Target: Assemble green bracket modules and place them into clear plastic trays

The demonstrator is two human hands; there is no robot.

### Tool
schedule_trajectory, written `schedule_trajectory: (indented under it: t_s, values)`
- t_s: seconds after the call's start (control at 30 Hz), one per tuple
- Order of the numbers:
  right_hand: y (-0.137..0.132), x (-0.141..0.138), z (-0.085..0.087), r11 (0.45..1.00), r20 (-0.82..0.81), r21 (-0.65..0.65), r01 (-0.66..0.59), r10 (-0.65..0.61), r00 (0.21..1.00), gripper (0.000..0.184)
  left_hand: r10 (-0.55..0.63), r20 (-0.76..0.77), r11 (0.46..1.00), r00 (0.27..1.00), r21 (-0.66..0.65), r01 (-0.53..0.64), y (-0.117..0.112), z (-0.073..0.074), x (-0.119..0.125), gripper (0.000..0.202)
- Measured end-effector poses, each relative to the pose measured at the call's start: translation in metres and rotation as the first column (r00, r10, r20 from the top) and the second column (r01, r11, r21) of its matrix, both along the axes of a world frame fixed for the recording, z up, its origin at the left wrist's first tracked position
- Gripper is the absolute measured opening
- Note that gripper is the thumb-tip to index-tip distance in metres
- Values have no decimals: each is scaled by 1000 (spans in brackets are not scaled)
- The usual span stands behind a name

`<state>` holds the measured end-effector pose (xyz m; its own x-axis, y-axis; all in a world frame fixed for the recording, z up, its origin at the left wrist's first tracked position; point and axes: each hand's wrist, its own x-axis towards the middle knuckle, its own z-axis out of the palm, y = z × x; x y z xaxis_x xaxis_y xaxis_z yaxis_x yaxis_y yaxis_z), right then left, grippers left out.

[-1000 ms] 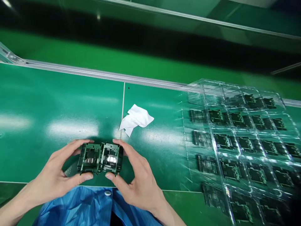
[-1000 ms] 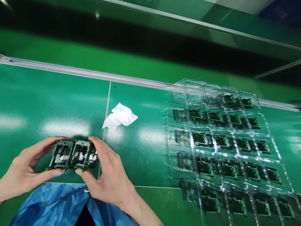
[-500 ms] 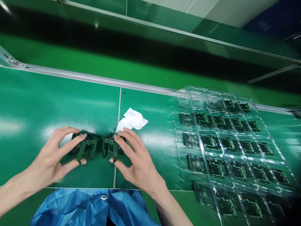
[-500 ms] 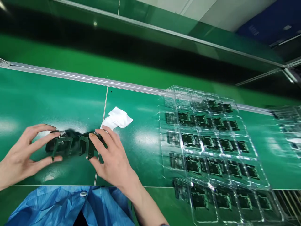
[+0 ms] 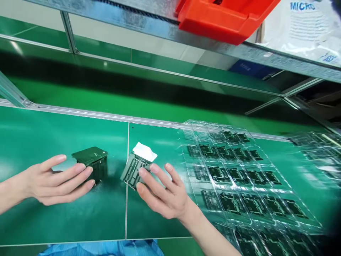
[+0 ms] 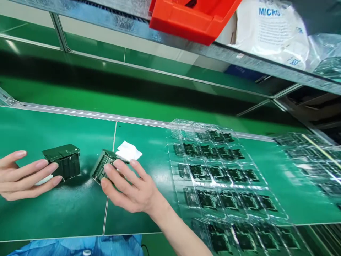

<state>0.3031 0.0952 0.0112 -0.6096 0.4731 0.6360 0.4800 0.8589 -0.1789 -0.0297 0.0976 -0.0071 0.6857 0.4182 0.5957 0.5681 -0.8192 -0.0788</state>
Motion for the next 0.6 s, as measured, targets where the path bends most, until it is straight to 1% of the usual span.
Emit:
schedule_trajectory:
  t_s: [0.03, 0.07, 0.1, 0.13, 0.17, 0.2, 0.23, 0.27, 0.3, 0.33, 0.37, 0.4, 0.43, 0.5, 0.6]
  values:
    - [-2, -2, -1, 999, -59, -31, 33, -34, 998, 54, -31, 21, 1000, 999, -3, 31, 5, 0, 0, 44]
    - [-5, -5, -3, 992, -149, -98, 74, -88, 985, 60, -30, 82, 998, 996, -52, 35, 7, -1, 2, 42]
    - [-8, -9, -7, 973, -266, -204, 110, -163, 950, 65, 30, 182, 987, 983, -159, 0, 7, -1, 6, 42]
    - [-11, -15, -12, 931, -394, -346, 115, -256, 883, 66, 161, 299, 943, 940, -328, -58, 5, -3, 13, 45]
    - [-14, -22, -17, 859, -509, -507, 70, -364, 780, 62, 339, 401, 842, 851, -533, -84, 0, -4, 22, 48]
    - [-16, -31, -23, 752, -585, -659, -37, -480, 654, 52, 517, 461, 686, 721, -728, -26, -7, -6, 32, 48]
    - [-17, -39, -28, 614, -611, -764, -195, -595, 521, 41, 669, 477, 499, 570, -856, 132, -14, -8, 43, 46]
    - [-16, -48, -32, 461, -590, -803, -378, -700, 402, 32, 794, 449, 322, 410, -882, 343, -21, -10, 54, 41]
    - [-15, -56, -36, 317, -538, -773, -549, -786, 305, 29, 888, 382, 190, 254, -810, 556, -28, -12, 64, 36]
    - [-13, -63, -38, 205, -475, -699, -685, -849, 231, 28, 948, 297, 124, 116, -678, 725, -33, -13, 73, 34]
    - [-11, -69, -40, 132, -414, -612, -780, -893, 174, 29, 978, 209, 111, 6, -541, 834, -36, -14, 80, 34]
    - [-9, -74, -40, 91, -367, -531, -843, -921, 132, 29, 988, 135, 126, -74, -433, 893, -38, -15, 86, 32]
    - [-8, -78, -40, 72, -333, -464, -883, -938, 99, 28, 988, 87, 149, -126, -357, 922, -39, -15, 91, 30]
    - [-5, -84, -37, 67, -286, -374, -925, -957, 47, 26, 985, 63, 174, -163, -250, 952, -39, -15, 98, 26]
    - [-4, -89, -29, 78, -227, -334, -940, -974, 0, 26, 978, 49, 209, -204, -168, 963, -37, -11, 103, 24]
